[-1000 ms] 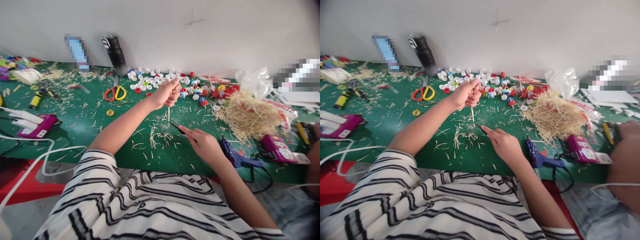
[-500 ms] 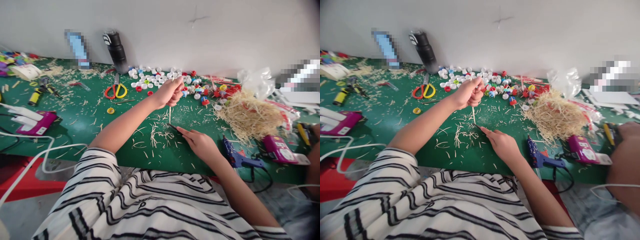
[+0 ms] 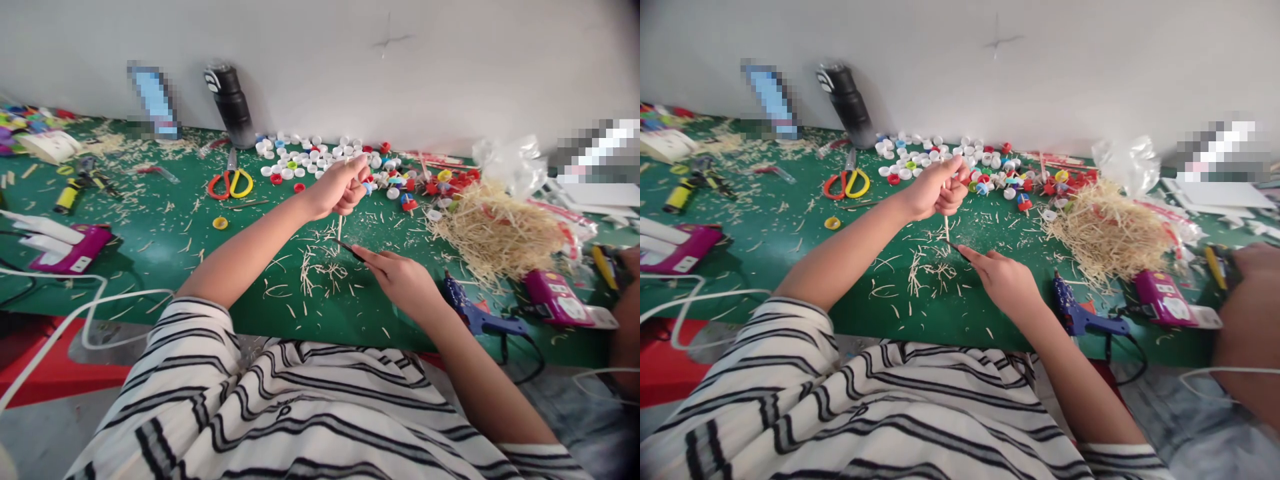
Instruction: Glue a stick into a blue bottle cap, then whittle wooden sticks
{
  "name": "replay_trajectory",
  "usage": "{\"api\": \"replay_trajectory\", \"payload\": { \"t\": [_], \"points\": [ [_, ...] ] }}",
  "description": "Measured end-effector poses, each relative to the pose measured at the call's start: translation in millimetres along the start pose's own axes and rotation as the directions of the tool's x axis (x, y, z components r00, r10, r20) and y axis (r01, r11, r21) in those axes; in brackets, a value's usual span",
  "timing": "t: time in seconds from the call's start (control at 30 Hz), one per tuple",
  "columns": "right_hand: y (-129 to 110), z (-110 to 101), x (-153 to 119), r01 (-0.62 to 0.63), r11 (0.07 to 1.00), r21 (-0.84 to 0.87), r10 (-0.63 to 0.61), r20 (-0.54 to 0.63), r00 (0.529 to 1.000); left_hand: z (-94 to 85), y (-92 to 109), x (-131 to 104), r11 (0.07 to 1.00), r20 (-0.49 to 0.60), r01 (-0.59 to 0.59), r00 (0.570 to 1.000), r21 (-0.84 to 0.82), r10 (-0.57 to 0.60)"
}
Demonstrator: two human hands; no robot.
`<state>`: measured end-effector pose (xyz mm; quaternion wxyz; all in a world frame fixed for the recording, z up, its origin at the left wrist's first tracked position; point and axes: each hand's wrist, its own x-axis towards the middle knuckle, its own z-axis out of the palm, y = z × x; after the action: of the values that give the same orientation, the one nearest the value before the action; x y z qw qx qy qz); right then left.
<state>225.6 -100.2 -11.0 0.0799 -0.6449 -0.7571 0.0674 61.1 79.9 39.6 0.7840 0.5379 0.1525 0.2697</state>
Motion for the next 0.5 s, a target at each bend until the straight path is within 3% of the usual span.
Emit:
{"api": "replay_trajectory", "payload": {
  "t": [0.27,0.5],
  "points": [
    [7.4,16.3,-17.4,-0.026,0.996,0.083,0.023,0.037,0.999,-2.8,-2.0,0.6,0.990,0.016,0.044,0.999,-0.134,-0.043],
    [15.6,4.3,-28.7,0.000,0.999,0.042,0.000,0.006,1.000,-4.9,0.6,0.0,0.974,0.051,0.103,0.994,-0.203,-0.095]
  ]
}}
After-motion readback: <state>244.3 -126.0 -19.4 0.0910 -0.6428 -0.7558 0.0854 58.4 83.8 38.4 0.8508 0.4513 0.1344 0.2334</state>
